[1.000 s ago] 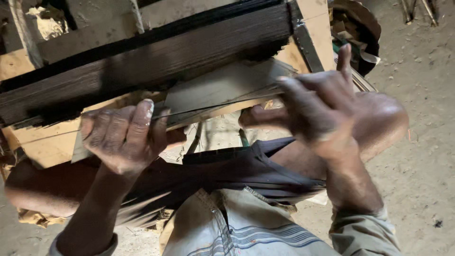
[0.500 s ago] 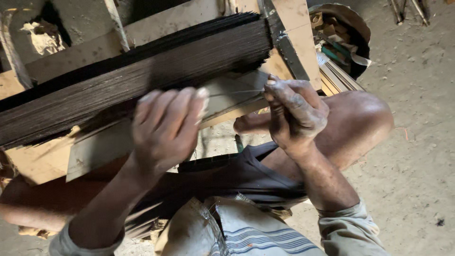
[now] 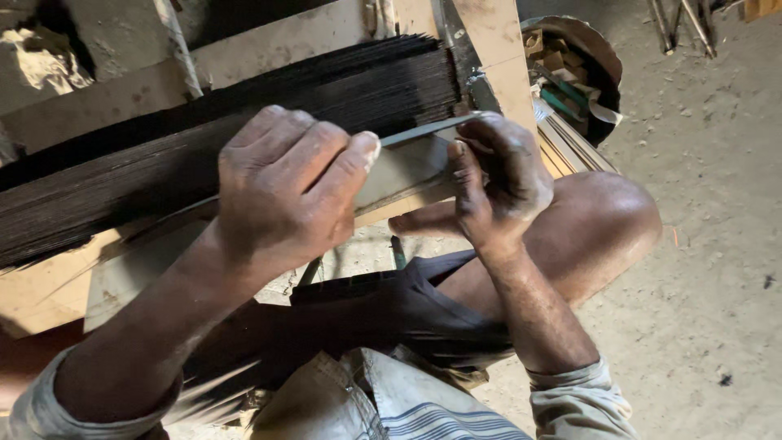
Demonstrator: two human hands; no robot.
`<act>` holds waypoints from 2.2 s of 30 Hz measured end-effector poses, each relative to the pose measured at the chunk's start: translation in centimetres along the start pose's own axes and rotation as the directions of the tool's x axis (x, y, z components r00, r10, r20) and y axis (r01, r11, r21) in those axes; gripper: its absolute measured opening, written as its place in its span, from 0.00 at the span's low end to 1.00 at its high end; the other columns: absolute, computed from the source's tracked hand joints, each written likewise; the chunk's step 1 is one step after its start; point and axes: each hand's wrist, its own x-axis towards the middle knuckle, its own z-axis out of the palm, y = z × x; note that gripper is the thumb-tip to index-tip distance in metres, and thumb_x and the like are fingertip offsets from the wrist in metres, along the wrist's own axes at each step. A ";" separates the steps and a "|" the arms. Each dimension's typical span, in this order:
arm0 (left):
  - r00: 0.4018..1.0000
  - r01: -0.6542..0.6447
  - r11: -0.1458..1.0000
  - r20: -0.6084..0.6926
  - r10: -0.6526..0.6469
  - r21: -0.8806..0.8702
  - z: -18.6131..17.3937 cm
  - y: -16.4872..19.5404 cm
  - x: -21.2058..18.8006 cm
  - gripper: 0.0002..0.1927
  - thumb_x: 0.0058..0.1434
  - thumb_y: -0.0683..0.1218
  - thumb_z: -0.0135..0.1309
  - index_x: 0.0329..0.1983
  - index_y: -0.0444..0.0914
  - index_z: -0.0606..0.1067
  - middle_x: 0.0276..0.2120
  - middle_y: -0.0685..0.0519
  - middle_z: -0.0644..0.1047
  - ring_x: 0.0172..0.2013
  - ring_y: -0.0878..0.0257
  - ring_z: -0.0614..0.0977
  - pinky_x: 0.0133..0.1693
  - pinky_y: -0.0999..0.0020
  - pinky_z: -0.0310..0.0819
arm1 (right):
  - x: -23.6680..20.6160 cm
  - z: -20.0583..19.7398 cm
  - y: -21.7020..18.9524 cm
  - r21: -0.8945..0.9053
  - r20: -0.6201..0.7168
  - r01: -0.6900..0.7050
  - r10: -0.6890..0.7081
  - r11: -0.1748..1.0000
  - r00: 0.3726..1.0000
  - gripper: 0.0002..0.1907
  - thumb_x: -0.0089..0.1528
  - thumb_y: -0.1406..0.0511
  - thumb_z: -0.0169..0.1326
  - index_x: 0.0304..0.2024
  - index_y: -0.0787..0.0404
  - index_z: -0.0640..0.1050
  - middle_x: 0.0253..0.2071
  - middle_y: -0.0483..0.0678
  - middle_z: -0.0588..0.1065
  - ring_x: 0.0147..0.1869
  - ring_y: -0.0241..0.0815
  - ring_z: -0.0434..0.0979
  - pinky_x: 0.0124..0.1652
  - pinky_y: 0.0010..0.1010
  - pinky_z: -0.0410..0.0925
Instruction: The person sits on the floor holding a large bundle of dark strips on a wooden board and uses a flat metal blade to even and align the edges of the bundle, repeatedly scraping the sides and repositioning the stack by hand.
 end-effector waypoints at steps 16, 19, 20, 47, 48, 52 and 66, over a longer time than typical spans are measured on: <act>1.000 -0.012 1.000 0.018 0.013 -0.028 1.1 -0.2 2.2 0.09 0.64 0.44 0.54 0.39 0.32 0.75 0.33 0.46 0.76 0.39 0.52 0.85 0.46 0.54 0.83 | 0.2 0.4 1.8 -0.052 0.053 -0.109 0.112 0.993 0.992 0.13 0.65 0.75 0.66 0.51 0.69 0.80 0.53 0.53 0.80 0.54 0.43 0.81 0.57 0.30 0.74; 0.998 -0.022 0.999 0.061 0.024 -0.048 1.4 -0.1 2.3 0.09 0.69 0.44 0.55 0.43 0.32 0.75 0.35 0.46 0.75 0.41 0.51 0.85 0.49 0.52 0.83 | 0.4 0.2 1.9 -0.033 0.061 -0.171 0.173 0.985 0.983 0.13 0.64 0.75 0.66 0.50 0.69 0.80 0.51 0.52 0.79 0.53 0.40 0.79 0.56 0.29 0.73; 0.998 -0.025 0.999 0.064 0.028 -0.045 1.6 -0.1 2.4 0.09 0.69 0.44 0.55 0.43 0.32 0.75 0.35 0.46 0.75 0.41 0.51 0.85 0.49 0.51 0.84 | 0.5 0.1 1.9 -0.010 0.073 -0.176 0.176 0.984 0.982 0.12 0.64 0.75 0.66 0.49 0.69 0.79 0.51 0.52 0.79 0.52 0.40 0.79 0.55 0.28 0.73; 0.999 -0.044 0.997 0.014 0.043 0.067 2.7 0.9 1.3 0.12 0.68 0.42 0.57 0.52 0.32 0.75 0.40 0.48 0.75 0.43 0.54 0.81 0.51 0.57 0.80 | 1.5 -0.2 -1.2 0.108 -0.073 -0.080 0.088 0.991 0.993 0.09 0.70 0.75 0.62 0.52 0.70 0.77 0.51 0.52 0.76 0.54 0.41 0.78 0.55 0.27 0.74; 0.999 -0.034 0.996 -0.001 0.035 0.086 2.3 0.8 0.5 0.13 0.67 0.42 0.57 0.52 0.32 0.75 0.40 0.48 0.75 0.44 0.54 0.81 0.52 0.57 0.80 | 1.4 -0.5 -1.7 0.008 -0.088 0.021 -0.020 1.000 0.996 0.09 0.72 0.75 0.62 0.53 0.69 0.77 0.52 0.54 0.76 0.56 0.43 0.78 0.54 0.28 0.75; 0.999 0.018 0.975 -0.030 -0.012 0.222 -0.6 0.3 -3.5 0.15 0.64 0.40 0.61 0.53 0.33 0.76 0.39 0.48 0.75 0.47 0.51 0.81 0.51 0.54 0.77 | 2.8 -2.2 -3.1 -0.397 0.106 0.570 -0.581 0.720 0.807 0.09 0.68 0.71 0.62 0.47 0.69 0.76 0.48 0.57 0.72 0.52 0.57 0.75 0.50 0.46 0.72; 0.986 0.155 0.959 0.022 -0.165 0.235 -8.7 -2.2 -13.9 0.19 0.62 0.33 0.60 0.55 0.35 0.72 0.37 0.50 0.76 0.48 0.51 0.83 0.54 0.51 0.75 | 2.9 -3.7 2.3 -0.265 0.563 0.428 -0.222 0.864 0.796 0.08 0.70 0.79 0.53 0.51 0.68 0.75 0.47 0.54 0.74 0.51 0.49 0.77 0.50 0.33 0.71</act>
